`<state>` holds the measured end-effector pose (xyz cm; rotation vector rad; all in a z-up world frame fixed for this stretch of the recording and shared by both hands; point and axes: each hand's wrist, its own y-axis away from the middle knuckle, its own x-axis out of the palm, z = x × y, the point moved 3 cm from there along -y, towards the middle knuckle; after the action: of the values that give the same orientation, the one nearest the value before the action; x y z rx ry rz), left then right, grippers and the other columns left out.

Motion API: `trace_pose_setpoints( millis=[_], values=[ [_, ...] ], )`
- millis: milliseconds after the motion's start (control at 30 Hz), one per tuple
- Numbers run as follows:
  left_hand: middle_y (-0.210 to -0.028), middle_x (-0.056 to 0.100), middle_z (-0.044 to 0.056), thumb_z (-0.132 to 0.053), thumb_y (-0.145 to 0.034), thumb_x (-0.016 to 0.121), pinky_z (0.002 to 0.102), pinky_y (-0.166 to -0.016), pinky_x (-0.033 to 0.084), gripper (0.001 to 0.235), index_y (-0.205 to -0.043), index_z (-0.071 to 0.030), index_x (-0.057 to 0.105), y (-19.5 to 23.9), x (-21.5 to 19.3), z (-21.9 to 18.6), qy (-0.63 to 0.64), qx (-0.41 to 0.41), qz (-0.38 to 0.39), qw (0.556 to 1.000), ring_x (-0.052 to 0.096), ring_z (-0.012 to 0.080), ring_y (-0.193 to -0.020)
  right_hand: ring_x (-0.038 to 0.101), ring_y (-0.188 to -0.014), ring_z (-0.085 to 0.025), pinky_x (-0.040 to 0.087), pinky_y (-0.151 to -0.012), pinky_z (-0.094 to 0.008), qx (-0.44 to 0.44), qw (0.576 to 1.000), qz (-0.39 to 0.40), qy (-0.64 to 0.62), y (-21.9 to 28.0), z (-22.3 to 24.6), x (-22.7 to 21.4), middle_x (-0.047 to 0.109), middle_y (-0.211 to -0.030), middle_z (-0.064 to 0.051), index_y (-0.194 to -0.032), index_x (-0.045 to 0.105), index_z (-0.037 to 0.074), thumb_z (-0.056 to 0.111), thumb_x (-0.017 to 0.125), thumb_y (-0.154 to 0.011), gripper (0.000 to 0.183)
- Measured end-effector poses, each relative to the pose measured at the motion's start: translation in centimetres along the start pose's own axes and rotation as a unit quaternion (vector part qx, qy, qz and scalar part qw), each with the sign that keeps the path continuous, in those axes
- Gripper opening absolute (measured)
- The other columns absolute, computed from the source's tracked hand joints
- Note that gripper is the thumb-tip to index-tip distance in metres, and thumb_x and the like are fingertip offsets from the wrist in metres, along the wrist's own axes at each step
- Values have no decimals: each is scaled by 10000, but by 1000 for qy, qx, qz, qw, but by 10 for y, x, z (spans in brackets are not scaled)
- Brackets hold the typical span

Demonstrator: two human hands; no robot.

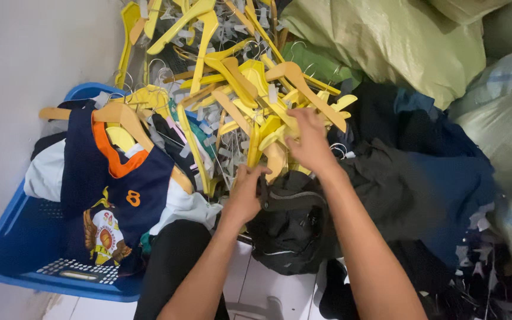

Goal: The person sorts through a pile of clothes, selects shirts, places them on hangers, and buttons them up. They then place the hung shirts into a blue laundry basket.

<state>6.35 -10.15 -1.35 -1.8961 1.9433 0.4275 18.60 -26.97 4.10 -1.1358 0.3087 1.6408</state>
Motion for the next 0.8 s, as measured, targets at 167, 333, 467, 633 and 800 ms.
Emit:
trace_pose_setpoints(
  millis=[167, 333, 467, 633, 800],
  values=[
    [-1187, 450, 170, 170, -668, 594, 435, -966, 486, 667, -1250, -155, 594, 2, 1, -3, 37, -72, 57, 995, 559, 407, -1167, 449, -1194, -474, 358, -1025, -528, 15, 996, 82, 11, -19, 13, 36, 522, -1325, -226, -1415, 501, 2, 2, 721, -750, 701],
    [-1249, 450, 182, 207, -646, 565, 453, -1015, 453, 719, -1277, -138, 573, -2, -7, -10, 59, -4, 11, 998, 510, 438, -1260, 572, -1147, -403, 474, -947, -480, 20, 993, 100, 54, -27, 11, 44, 560, -1264, -148, -1225, 649, 77, 7, 727, -768, 470],
    [-1326, 461, 181, 234, -658, 483, 470, -1050, 441, 796, -1368, -122, 545, -3, -8, -13, 58, 39, 8, 997, 518, 451, -1276, 611, -1049, -404, 500, -841, -480, 34, 993, 115, 19, -25, 12, 33, 547, -1229, -159, -1190, 646, 50, -31, 711, -811, 393],
    [-1343, 440, 201, 195, -730, 472, 484, -984, 483, 740, -1416, -81, 495, -4, -3, -12, 37, 10, -40, 998, 547, 466, -1221, 616, -1045, -391, 513, -849, -458, 5, 995, 93, -25, -20, 30, 18, 545, -1148, -157, -1060, 653, 54, -98, 684, -766, 332],
    [-1316, 407, 236, 139, -775, 556, 500, -961, 480, 645, -1387, -51, 488, -7, -3, -4, 24, 10, -95, 995, 529, 494, -1197, 604, -1075, -391, 494, -883, -450, -15, 994, 107, -5, -19, 41, 2, 546, -1127, -160, -1036, 638, 49, -157, 613, -708, 388]
  ],
)
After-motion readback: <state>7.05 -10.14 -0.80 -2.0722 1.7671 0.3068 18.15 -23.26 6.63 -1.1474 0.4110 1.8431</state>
